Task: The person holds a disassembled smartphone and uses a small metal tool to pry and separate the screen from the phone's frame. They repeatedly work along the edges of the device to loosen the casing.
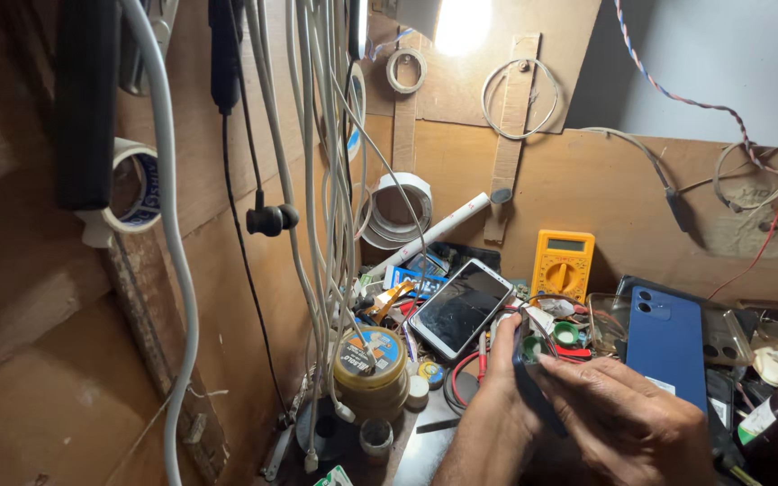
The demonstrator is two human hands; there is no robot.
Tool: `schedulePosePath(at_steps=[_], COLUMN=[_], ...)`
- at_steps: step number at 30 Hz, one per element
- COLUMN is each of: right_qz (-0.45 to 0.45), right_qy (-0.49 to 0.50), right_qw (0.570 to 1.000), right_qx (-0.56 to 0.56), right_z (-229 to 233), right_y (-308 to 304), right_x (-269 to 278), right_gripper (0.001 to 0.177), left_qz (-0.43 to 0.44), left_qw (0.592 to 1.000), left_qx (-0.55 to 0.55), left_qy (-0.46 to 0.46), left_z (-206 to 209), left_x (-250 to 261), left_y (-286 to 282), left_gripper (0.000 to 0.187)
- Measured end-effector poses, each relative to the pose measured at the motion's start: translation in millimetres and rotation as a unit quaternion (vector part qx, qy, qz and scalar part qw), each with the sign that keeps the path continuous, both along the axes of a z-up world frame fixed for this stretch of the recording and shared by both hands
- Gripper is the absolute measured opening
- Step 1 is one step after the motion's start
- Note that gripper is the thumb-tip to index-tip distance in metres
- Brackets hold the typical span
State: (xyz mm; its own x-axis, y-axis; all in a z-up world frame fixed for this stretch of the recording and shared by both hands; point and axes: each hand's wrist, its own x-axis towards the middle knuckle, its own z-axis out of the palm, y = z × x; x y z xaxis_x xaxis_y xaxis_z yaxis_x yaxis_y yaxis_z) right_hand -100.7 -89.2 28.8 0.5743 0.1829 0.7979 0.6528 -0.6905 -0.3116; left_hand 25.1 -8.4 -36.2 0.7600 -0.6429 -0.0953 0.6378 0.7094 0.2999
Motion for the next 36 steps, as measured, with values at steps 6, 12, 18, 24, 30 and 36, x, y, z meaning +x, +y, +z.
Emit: schedulePosePath(at_steps=[6,12,18,24,30,36], right_qz=[0.029,0.069,-0.062,-0.038,0.115,0.024], right_qy=[0.123,0.097,-0.109,0.039,0.074,0.284], right_qw=[0.989,0.991,0.985,0.983,0.985,0.946], right_qx=[0.077,0.068,-0.114,0.175,0.104,0.153], right_z=[-11,-14,-27,-30,-34,-42], right_y=[-7,-9,-4,6,-30,-38], right_x=[7,5,-4,-9,-2,4], right_gripper=[0.034,0.032,0.031,0.029,0.036,0.031], left_qz=[0.001,-0.005,-0.01,0.002,0.01,0.036], left_qw=[1.0,1.0,1.0,0.999,0.997,0.999], left_qx=[-0.002,-0.006,-0.01,-0.042,-0.073,0.015], left_qy=[0.0,0.002,0.002,-0.013,-0.02,0.031], left_z=[-1,-3,-3,1,-20,-36], left_x=[-2,0,2,-6,0,14], left_y=[1,-2,-2,-1,-11,-11], left_gripper=[0.064,0.064,0.064,0.064,0.059,0.054])
